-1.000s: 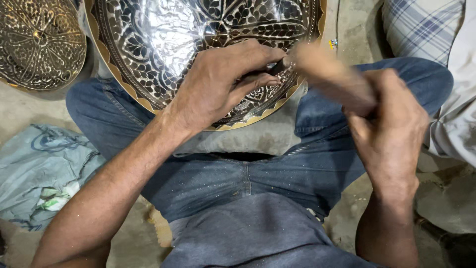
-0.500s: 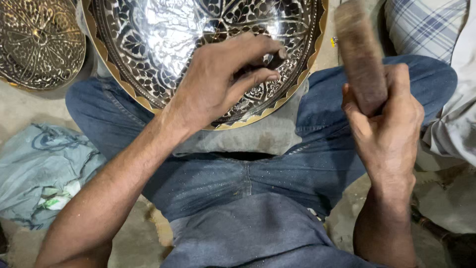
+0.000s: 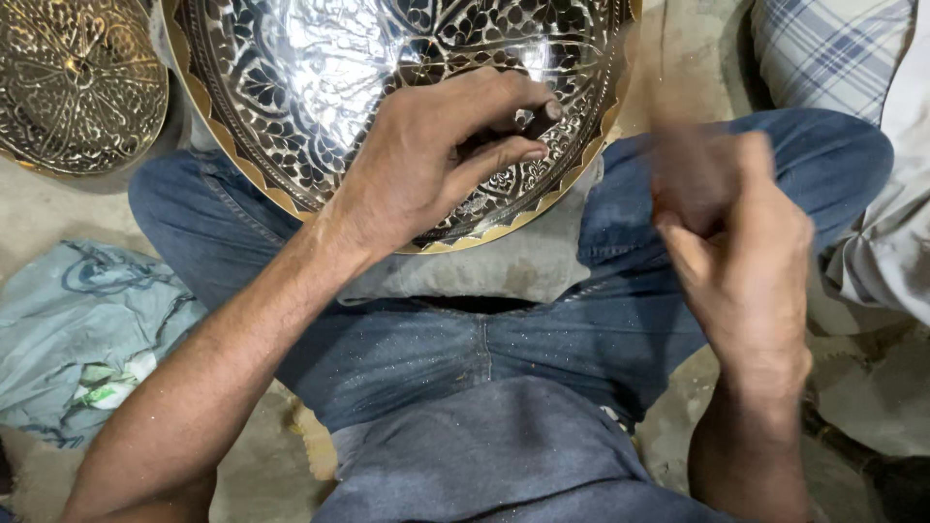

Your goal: The person is engraving a decorative pattern on a large metal plate using a chisel and a wooden mallet. They hold the plate steady with one hand while striking the chisel with the mallet to create intricate designs.

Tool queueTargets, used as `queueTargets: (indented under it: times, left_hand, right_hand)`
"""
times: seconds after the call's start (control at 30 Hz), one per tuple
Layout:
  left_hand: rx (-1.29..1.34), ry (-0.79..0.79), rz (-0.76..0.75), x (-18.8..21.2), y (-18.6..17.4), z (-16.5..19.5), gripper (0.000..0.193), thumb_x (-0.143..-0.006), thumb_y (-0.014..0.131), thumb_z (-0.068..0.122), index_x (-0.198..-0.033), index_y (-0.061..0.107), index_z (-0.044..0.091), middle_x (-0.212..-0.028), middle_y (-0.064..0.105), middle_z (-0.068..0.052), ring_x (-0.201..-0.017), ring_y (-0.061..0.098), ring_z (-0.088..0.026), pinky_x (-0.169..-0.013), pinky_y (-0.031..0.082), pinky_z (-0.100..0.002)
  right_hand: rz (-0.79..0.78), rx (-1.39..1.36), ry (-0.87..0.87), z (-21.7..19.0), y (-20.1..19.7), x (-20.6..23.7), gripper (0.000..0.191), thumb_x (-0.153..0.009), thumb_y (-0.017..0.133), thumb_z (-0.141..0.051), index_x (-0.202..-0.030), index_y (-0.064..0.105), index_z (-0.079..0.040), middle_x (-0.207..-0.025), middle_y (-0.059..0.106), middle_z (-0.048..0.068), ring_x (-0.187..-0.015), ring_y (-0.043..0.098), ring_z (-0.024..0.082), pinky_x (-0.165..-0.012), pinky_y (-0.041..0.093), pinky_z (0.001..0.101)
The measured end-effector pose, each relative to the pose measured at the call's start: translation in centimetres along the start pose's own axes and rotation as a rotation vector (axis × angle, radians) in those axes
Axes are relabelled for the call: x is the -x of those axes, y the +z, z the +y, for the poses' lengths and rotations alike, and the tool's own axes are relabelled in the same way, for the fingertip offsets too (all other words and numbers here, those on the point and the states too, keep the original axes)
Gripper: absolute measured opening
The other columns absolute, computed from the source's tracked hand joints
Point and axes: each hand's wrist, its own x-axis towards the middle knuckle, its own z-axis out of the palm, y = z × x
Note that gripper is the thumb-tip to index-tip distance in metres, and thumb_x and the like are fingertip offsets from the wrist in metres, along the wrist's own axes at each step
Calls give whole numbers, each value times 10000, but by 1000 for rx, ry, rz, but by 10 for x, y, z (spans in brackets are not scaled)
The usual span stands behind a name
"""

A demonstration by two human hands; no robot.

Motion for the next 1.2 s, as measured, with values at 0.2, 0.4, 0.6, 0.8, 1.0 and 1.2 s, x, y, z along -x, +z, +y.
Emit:
queueTargets:
  times: [0.2, 0.4, 0.6, 0.8, 1.0, 1.2]
  left_hand:
    - [-5, 45, -14, -4, -2, 2, 359, -1050, 745, 260, -1354, 636, 102, -1210, 733, -61, -1032, 759, -207, -934, 628, -337]
    - [-33, 109, -9, -3, -6, 2, 303, -1094, 735, 261, -1337, 627, 114, -1201, 724, -51, -1083, 743, -212, -971, 616, -343]
    - [-21, 51, -55, -7, -1, 2, 354, -1025, 748, 269, -1338, 658, 130, -1096, 740, -37, -886, 730, -181, -828, 611, -333]
    - [27, 9, -5, -3, -3, 1, 347, -1052, 732, 272, -1359, 646, 135, -1292, 730, -61, -1087, 763, -188, -956, 644, -317]
    - [-27, 54, 0, -4, -1, -3, 368, -1034, 749, 295, -1348, 651, 129, -1276, 733, -64, -1100, 763, -206, -964, 646, -336]
    - [41, 23, -17, -2, -6, 0, 379, -1047, 758, 265, -1358, 632, 89, -1271, 727, -83, -1079, 769, -204, -947, 647, -322]
  right_hand:
    - [42, 40, 38, 2, 2, 1, 404, -792, 809, 52, -1105, 554, 29, -965, 674, 228, -891, 695, 394, -770, 551, 476]
    - [19, -98, 73, 0, 2, 3, 407, -773, 780, 50, -1097, 535, 22, -946, 648, 227, -867, 669, 427, -747, 523, 482]
    - [-9, -14, 75, 2, 3, 8, 441, -809, 810, 43, -1166, 552, 16, -1008, 641, 236, -935, 663, 430, -800, 523, 489]
    - [70, -80, 168, 8, 7, 9, 343, -945, 805, -41, -1128, 522, 20, -918, 667, 203, -827, 699, 357, -722, 529, 441]
    - [91, -226, 236, 13, 12, 12, 299, -1045, 767, -91, -1162, 514, 17, -916, 675, 190, -801, 702, 294, -718, 536, 399]
    - [101, -245, 226, 5, 11, 7, 337, -1040, 781, -107, -1118, 483, 31, -902, 663, 195, -777, 695, 292, -680, 523, 395]
